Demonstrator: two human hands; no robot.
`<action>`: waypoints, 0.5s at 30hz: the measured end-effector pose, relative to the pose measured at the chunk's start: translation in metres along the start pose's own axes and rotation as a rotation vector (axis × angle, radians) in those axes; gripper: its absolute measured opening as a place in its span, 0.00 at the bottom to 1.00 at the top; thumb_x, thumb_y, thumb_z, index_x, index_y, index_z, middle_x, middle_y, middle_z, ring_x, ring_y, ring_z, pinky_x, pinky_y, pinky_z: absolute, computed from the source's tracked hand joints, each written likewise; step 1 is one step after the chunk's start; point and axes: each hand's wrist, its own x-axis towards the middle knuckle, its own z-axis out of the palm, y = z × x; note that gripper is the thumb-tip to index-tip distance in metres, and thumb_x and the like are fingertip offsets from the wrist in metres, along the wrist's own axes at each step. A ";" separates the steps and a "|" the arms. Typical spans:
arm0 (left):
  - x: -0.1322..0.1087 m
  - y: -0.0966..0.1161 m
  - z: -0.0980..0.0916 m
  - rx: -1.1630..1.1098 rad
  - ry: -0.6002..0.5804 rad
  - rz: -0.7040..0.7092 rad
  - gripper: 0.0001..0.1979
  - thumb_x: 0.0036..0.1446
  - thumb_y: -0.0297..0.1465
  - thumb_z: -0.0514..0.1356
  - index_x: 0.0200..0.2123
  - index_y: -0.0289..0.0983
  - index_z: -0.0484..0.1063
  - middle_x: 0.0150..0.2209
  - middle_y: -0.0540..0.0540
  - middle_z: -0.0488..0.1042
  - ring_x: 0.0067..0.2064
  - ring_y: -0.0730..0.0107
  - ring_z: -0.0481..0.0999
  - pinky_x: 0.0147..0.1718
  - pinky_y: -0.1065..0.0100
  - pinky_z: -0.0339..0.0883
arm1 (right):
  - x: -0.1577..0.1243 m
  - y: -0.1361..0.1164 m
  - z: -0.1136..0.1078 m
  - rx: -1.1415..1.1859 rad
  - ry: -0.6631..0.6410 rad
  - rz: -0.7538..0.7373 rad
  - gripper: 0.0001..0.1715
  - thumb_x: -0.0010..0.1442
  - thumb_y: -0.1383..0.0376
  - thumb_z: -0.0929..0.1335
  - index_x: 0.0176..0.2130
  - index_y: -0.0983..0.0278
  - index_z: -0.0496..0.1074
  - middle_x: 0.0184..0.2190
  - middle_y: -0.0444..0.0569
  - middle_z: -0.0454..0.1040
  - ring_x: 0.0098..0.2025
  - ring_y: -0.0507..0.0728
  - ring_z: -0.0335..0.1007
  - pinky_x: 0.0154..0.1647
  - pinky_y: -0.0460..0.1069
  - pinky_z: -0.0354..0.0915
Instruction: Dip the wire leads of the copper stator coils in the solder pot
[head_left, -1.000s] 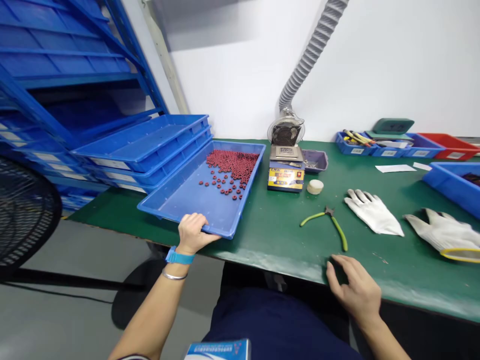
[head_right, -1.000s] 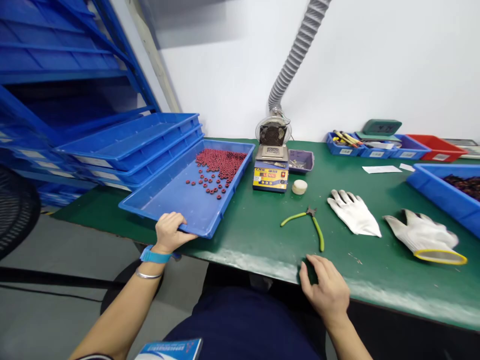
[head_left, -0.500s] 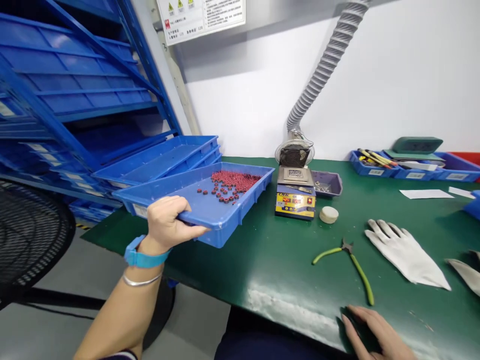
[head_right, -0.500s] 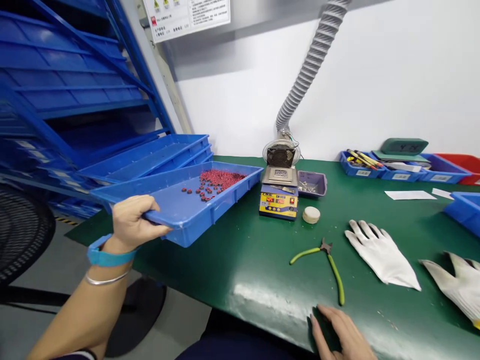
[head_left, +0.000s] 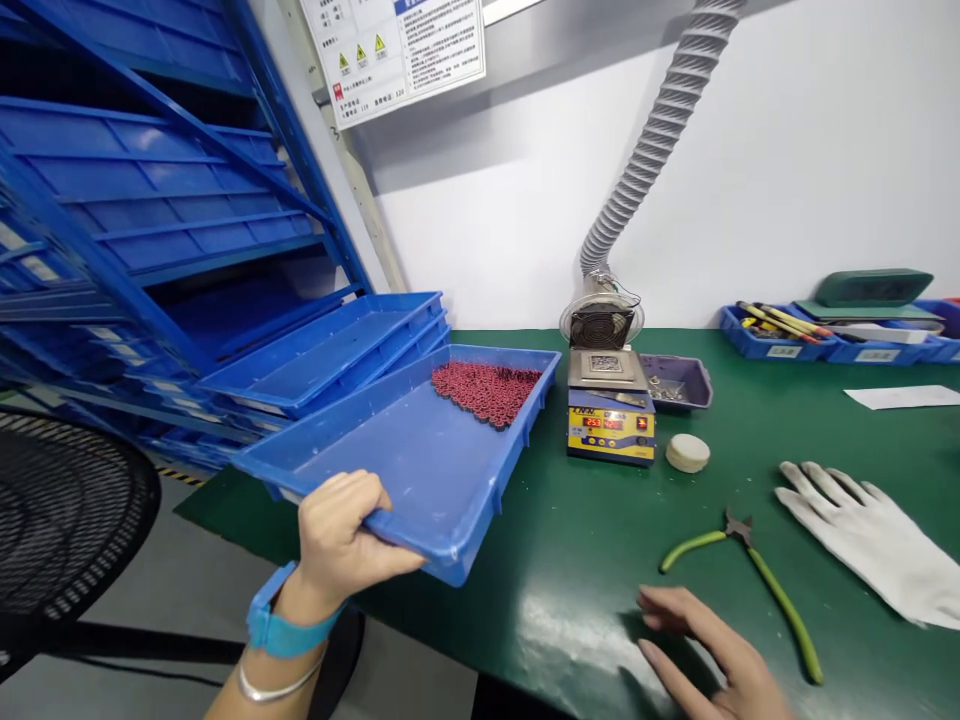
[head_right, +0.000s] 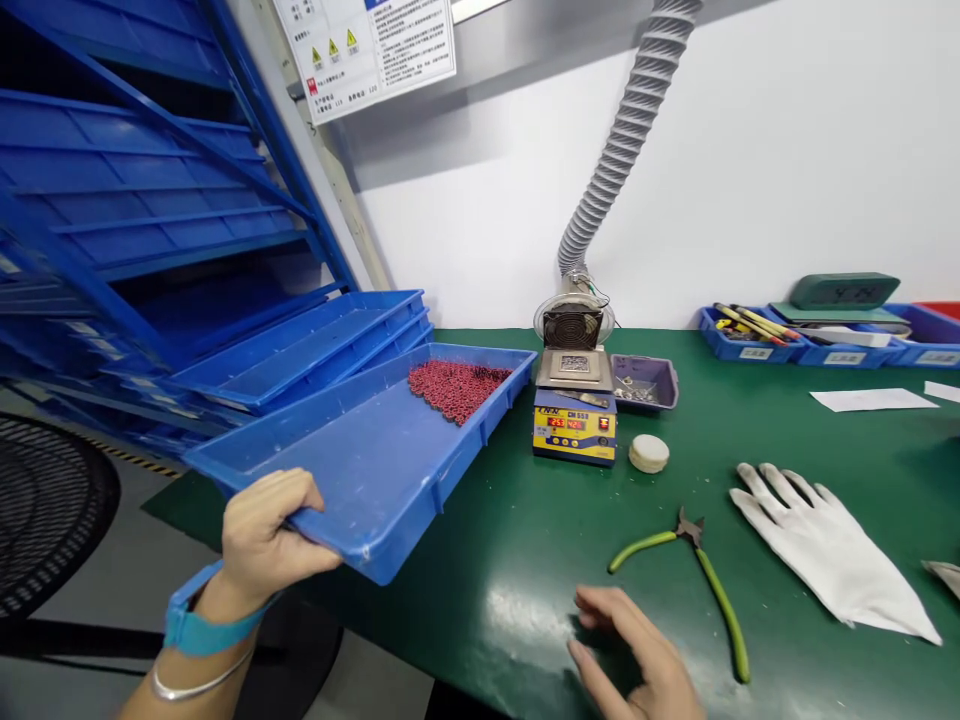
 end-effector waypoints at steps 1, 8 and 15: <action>-0.007 0.004 0.002 -0.008 0.008 0.002 0.21 0.47 0.40 0.67 0.23 0.39 0.56 0.18 0.54 0.56 0.20 0.74 0.56 0.23 0.68 0.50 | 0.011 -0.006 0.008 0.029 -0.032 0.011 0.22 0.62 0.62 0.68 0.55 0.60 0.66 0.41 0.51 0.78 0.36 0.54 0.79 0.36 0.42 0.75; -0.053 0.030 0.024 -0.060 0.020 -0.027 0.22 0.51 0.43 0.67 0.25 0.39 0.56 0.19 0.53 0.57 0.22 0.72 0.57 0.24 0.66 0.47 | 0.076 -0.040 0.072 0.053 -0.197 -0.171 0.64 0.46 0.41 0.75 0.68 0.62 0.46 0.67 0.70 0.46 0.68 0.77 0.45 0.59 0.72 0.59; -0.076 0.036 0.029 -0.114 -0.008 -0.053 0.22 0.58 0.47 0.61 0.26 0.38 0.57 0.19 0.52 0.58 0.22 0.71 0.58 0.25 0.66 0.48 | 0.112 -0.032 0.106 0.159 -0.288 -0.434 0.35 0.47 0.36 0.69 0.35 0.62 0.61 0.34 0.49 0.68 0.43 0.62 0.70 0.62 0.75 0.40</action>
